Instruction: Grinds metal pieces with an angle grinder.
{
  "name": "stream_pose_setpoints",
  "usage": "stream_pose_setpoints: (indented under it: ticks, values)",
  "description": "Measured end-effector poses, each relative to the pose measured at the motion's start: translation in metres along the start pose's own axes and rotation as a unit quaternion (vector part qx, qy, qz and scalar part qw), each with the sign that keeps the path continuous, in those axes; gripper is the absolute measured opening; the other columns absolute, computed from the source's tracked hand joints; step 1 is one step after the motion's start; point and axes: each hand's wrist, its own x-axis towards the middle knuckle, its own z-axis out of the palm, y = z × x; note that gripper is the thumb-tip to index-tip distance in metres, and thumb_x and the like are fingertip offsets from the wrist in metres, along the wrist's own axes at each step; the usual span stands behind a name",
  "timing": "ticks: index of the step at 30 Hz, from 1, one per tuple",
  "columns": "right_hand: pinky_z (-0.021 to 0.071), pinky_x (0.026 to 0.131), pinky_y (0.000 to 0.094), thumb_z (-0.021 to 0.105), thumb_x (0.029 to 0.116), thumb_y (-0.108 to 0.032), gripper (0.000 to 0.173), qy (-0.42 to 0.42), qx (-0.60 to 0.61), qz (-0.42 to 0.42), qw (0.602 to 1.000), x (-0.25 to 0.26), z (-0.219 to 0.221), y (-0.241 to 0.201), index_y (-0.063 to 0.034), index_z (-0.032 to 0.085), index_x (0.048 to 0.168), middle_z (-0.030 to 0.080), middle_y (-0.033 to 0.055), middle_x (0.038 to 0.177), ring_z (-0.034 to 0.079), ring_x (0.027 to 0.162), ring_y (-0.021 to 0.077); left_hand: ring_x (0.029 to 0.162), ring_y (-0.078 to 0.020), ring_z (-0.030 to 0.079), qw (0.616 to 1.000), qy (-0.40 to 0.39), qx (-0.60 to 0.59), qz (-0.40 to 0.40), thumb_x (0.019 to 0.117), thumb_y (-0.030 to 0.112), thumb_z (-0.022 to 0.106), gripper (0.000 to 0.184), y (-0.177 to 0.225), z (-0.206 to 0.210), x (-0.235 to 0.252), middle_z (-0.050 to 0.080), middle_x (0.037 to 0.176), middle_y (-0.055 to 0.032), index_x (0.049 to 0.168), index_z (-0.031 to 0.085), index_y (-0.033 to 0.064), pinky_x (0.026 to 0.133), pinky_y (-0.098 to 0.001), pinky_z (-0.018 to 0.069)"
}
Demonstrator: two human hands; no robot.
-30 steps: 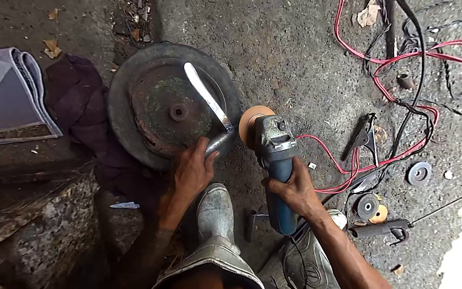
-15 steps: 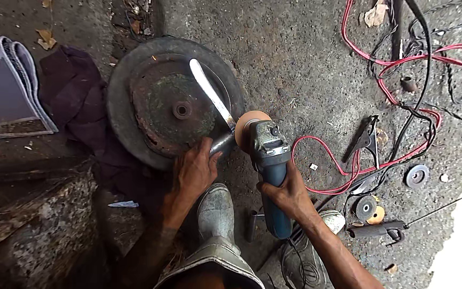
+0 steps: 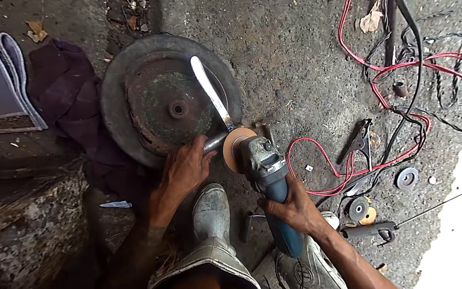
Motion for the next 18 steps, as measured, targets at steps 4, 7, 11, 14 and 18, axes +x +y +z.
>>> stream_pose_setpoints:
  ticks: [4, 7, 11, 14, 18]
  values:
    - [0.0592, 0.075, 0.0214, 0.081, 0.0709, -0.033, 0.061, -0.002, -0.006, 0.01, 1.0, 0.003, 0.002, 0.0, -0.0077, 0.058, 0.121, 0.07, -0.0045, 0.095, 0.069, 0.083, 0.0013, 0.071, -0.0273, 0.068, 0.996, 0.024, -0.068, 0.052, 0.0996, 0.035, 0.063, 0.036, -0.026, -0.007, 0.007, 0.068, 0.085, -0.0116, 0.118, 0.062, 0.0044, 0.064, -0.0489, 0.056]
    - [0.0587, 0.076, 0.0215, 0.081, 0.0706, -0.034, 0.062, -0.004, -0.02, 0.015, 1.0, 0.004, 0.003, -0.001, -0.0081, 0.058, 0.122, 0.069, -0.0047, 0.096, 0.068, 0.084, 0.0003, 0.077, -0.0163, 0.068, 0.988, 0.041, -0.138, 0.047, 0.0968, 0.03, 0.07, 0.03, -0.033, -0.007, 0.011, 0.07, 0.091, -0.0074, 0.116, 0.067, 0.0073, 0.073, -0.0379, 0.0571]
    - [0.0583, 0.076, 0.0216, 0.08, 0.0703, -0.035, 0.064, -0.011, -0.041, 0.018, 0.999, 0.008, 0.003, -0.006, -0.0089, 0.058, 0.124, 0.069, -0.0046, 0.096, 0.068, 0.085, 0.0004, 0.082, -0.0229, 0.069, 0.991, 0.049, -0.115, 0.056, 0.1002, 0.033, 0.062, 0.035, -0.037, 0.002, 0.011, 0.069, 0.095, -0.0117, 0.12, 0.063, 0.004, 0.075, -0.0449, 0.0571]
    - [0.0583, 0.076, 0.022, 0.08, 0.0705, -0.036, 0.064, -0.016, -0.049, 0.02, 0.998, 0.01, 0.003, -0.008, -0.0092, 0.058, 0.124, 0.069, -0.0047, 0.097, 0.068, 0.085, 0.0007, 0.083, -0.0276, 0.069, 0.992, 0.052, -0.095, 0.059, 0.1017, 0.035, 0.059, 0.039, -0.036, 0.006, 0.009, 0.069, 0.096, -0.0139, 0.122, 0.061, 0.0026, 0.074, -0.0492, 0.0565]
    - [0.0581, 0.077, 0.0228, 0.08, 0.0707, -0.036, 0.065, -0.023, -0.061, 0.017, 0.998, 0.012, 0.003, -0.008, -0.0085, 0.058, 0.125, 0.069, -0.0046, 0.097, 0.068, 0.086, 0.0008, 0.078, -0.0277, 0.069, 0.994, 0.048, -0.087, 0.055, 0.1017, 0.037, 0.058, 0.039, -0.036, 0.006, 0.009, 0.068, 0.092, -0.0133, 0.122, 0.061, 0.0031, 0.069, -0.0497, 0.0559]
